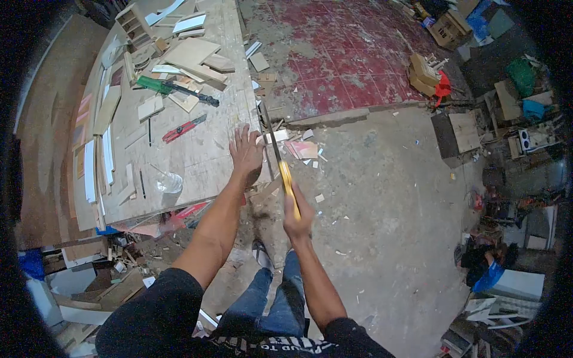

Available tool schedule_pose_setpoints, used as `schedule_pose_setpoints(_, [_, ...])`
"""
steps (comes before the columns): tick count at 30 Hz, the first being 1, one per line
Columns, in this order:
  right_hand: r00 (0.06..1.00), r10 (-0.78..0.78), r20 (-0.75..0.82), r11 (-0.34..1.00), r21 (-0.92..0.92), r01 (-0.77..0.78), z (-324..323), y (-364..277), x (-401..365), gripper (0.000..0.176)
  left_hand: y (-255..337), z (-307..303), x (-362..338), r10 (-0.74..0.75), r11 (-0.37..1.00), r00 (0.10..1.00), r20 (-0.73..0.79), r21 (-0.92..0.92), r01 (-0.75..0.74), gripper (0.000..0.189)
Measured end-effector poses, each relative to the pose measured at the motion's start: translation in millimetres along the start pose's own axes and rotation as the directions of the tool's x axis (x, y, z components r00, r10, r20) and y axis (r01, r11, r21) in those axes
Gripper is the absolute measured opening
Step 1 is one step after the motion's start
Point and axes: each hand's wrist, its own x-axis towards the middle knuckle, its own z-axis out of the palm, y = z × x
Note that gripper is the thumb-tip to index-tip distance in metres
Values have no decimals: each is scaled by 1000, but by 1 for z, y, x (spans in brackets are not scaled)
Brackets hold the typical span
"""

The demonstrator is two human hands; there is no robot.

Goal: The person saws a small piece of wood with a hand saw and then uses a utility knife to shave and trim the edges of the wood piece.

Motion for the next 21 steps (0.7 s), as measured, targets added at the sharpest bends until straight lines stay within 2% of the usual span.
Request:
schedule_pose_setpoints(4, [993, -118, -6, 990, 72, 118, 51, 21, 53, 37, 5, -6, -2, -47, 999, 999, 19, -26, 48, 41])
schedule_pose_setpoints(6, [995, -102, 1, 992, 79, 101, 61, 25, 57, 37, 3, -5, -2, -11, 1000, 1000, -14, 3, 11, 42])
schedule_pose_setpoints(8, [996, -86, 8, 994, 74, 85, 64, 27, 57, 37, 4, -5, -3, -17, 1000, 1000, -10, 4, 17, 43])
schedule_pose_setpoints(11, [990, -140, 3, 989, 48, 139, 64, 24, 56, 36, 4, -6, -4, -23, 1000, 1000, -7, 0, 23, 45])
schedule_pose_setpoints(13, [982, -190, 14, 982, 3, 190, 61, 24, 51, 35, 1, -3, -5, 13, 997, 999, -46, 75, -10, 47])
schedule_pose_setpoints(16, [975, -223, 10, 974, -42, 223, 60, 23, 47, 35, 1, -2, -4, -4, 998, 1000, -13, 61, 5, 49])
schedule_pose_setpoints(18, [976, -220, 2, 974, -56, 220, 61, 25, 42, 34, 1, -1, -5, 13, 998, 999, -41, 68, -10, 48])
schedule_pose_setpoints(21, [991, -132, 10, 990, -50, 132, 53, 29, 28, 35, 4, 1, -7, 24, 998, 998, -62, 56, -20, 45])
